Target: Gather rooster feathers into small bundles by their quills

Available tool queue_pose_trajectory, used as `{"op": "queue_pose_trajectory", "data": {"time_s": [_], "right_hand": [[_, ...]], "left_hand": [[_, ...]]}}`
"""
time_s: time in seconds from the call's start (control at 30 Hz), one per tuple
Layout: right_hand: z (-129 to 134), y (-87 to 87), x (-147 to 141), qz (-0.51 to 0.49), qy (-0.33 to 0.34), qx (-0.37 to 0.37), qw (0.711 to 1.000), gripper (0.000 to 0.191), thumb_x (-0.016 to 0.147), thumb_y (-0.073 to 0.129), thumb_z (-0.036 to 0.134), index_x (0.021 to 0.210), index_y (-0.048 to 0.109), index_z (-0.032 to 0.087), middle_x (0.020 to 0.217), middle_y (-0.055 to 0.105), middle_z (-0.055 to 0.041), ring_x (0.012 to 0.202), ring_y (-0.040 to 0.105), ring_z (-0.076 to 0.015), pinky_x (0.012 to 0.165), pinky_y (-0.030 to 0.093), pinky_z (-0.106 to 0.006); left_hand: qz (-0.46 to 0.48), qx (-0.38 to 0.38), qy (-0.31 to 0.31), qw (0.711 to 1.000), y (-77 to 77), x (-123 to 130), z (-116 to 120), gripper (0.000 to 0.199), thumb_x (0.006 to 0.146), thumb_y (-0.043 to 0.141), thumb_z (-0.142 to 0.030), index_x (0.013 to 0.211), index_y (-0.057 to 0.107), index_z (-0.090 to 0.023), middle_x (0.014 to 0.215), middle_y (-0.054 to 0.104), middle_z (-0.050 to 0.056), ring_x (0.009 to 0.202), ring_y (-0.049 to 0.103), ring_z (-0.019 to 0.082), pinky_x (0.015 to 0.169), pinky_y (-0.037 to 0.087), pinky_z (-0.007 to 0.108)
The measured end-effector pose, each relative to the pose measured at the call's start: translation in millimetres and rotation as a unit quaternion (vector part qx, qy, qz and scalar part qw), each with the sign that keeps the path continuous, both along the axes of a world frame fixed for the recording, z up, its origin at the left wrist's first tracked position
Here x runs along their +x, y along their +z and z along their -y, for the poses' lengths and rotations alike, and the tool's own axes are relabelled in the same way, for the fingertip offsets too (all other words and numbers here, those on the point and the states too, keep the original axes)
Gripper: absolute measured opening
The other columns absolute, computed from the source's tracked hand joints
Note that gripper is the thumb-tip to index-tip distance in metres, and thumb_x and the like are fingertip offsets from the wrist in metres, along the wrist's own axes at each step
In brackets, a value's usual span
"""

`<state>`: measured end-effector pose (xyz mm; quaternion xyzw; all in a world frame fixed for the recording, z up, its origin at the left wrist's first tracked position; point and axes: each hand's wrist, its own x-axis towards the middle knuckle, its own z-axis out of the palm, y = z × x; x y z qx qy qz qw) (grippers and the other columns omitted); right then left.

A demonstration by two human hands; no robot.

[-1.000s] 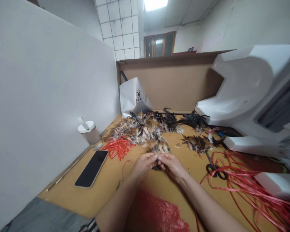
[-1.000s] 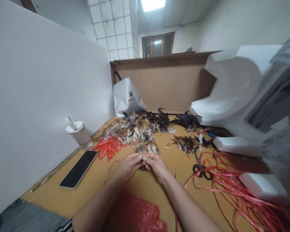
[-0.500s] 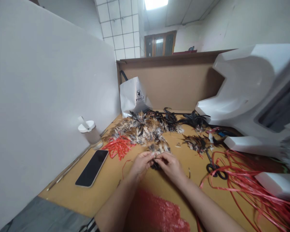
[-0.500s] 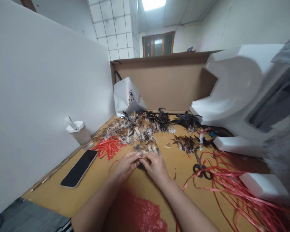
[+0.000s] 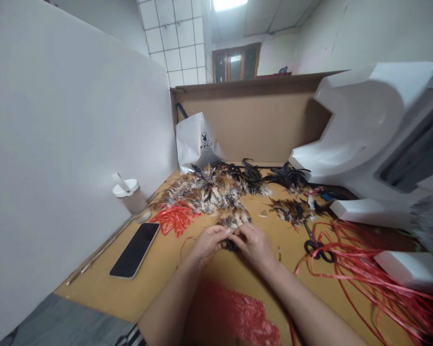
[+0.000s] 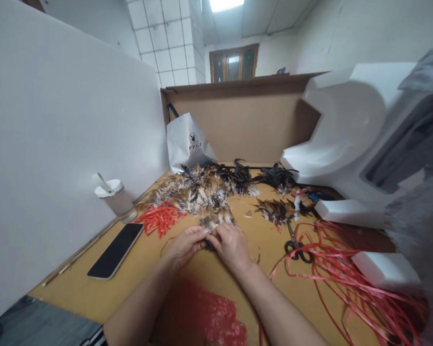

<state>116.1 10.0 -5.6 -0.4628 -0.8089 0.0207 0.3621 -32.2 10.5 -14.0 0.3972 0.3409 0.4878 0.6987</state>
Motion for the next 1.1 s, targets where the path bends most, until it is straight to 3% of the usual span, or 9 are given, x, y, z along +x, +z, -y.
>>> {"op": "queue_pose_trajectory", "data": {"time_s": [0.17, 0.3, 0.53, 0.77, 0.93, 1.1], "right_hand": [[-6.5, -2.7, 2.0, -0.054, 0.029, -0.071, 0.996, 0.016, 0.075, 0.051, 0.031, 0.068, 0.057, 0.019, 0.066, 0.057, -0.0027, 0.062, 0.050, -0.0133, 0.058, 0.032, -0.022], [-6.7, -10.1, 0.6, 0.002, 0.035, -0.121, 0.992, 0.014, 0.074, 0.050, 0.024, 0.065, 0.059, 0.019, 0.068, 0.060, -0.0025, 0.063, 0.052, -0.0133, 0.059, 0.033, -0.022], [-3.0, -30.2, -10.8, 0.116, -0.029, -0.098, 0.988, 0.019, 0.075, 0.047, 0.027, 0.064, 0.060, 0.020, 0.068, 0.062, -0.0054, 0.058, 0.053, -0.0152, 0.053, 0.029, -0.024], [-5.7, -37.6, -14.1, 0.125, -0.069, -0.107, 0.984, 0.013, 0.073, 0.048, 0.023, 0.070, 0.060, 0.020, 0.072, 0.064, -0.0066, 0.061, 0.056, -0.0170, 0.054, 0.028, -0.025], [-5.1, -33.8, -12.6, 0.088, -0.091, -0.131, 0.983, 0.016, 0.072, 0.047, 0.022, 0.065, 0.061, 0.020, 0.062, 0.063, -0.0072, 0.054, 0.053, -0.0161, 0.051, 0.028, -0.025], [-14.1, -29.8, -4.5, -0.075, -0.040, -0.200, 0.976, 0.013, 0.066, 0.047, 0.019, 0.056, 0.055, 0.018, 0.053, 0.057, -0.0025, 0.048, 0.048, -0.0120, 0.048, 0.029, -0.022]], "left_hand": [[0.032, 0.004, 0.069, 0.997, -2.2, -10.2, -8.9, 0.017, 0.061, 0.067, -0.025, 0.068, 0.062, -0.011, 0.065, 0.060, 0.004, 0.060, 0.053, 0.009, 0.060, 0.040, 0.020], [0.067, -0.012, 0.143, 0.987, -7.0, -20.0, -18.4, 0.018, 0.060, 0.069, -0.022, 0.073, 0.062, -0.012, 0.069, 0.061, 0.003, 0.061, 0.055, 0.008, 0.053, 0.039, 0.016], [0.090, -0.056, 0.144, 0.984, -11.3, -19.5, -20.6, 0.017, 0.062, 0.067, -0.017, 0.077, 0.061, -0.013, 0.074, 0.063, 0.003, 0.063, 0.057, 0.008, 0.051, 0.040, 0.015], [0.090, -0.073, 0.164, 0.980, -14.2, -17.3, -21.7, 0.017, 0.062, 0.067, -0.017, 0.077, 0.060, -0.014, 0.077, 0.064, 0.005, 0.068, 0.059, 0.010, 0.057, 0.042, 0.017], [0.087, -0.078, 0.157, 0.981, -18.5, -16.5, -21.9, 0.017, 0.062, 0.067, -0.019, 0.077, 0.060, -0.015, 0.080, 0.064, 0.006, 0.074, 0.060, 0.012, 0.063, 0.043, 0.019], [0.107, -0.069, 0.165, 0.978, -18.6, -16.3, -22.5, 0.016, 0.062, 0.067, -0.018, 0.076, 0.059, -0.015, 0.076, 0.064, 0.004, 0.072, 0.059, 0.011, 0.062, 0.043, 0.019]]}}
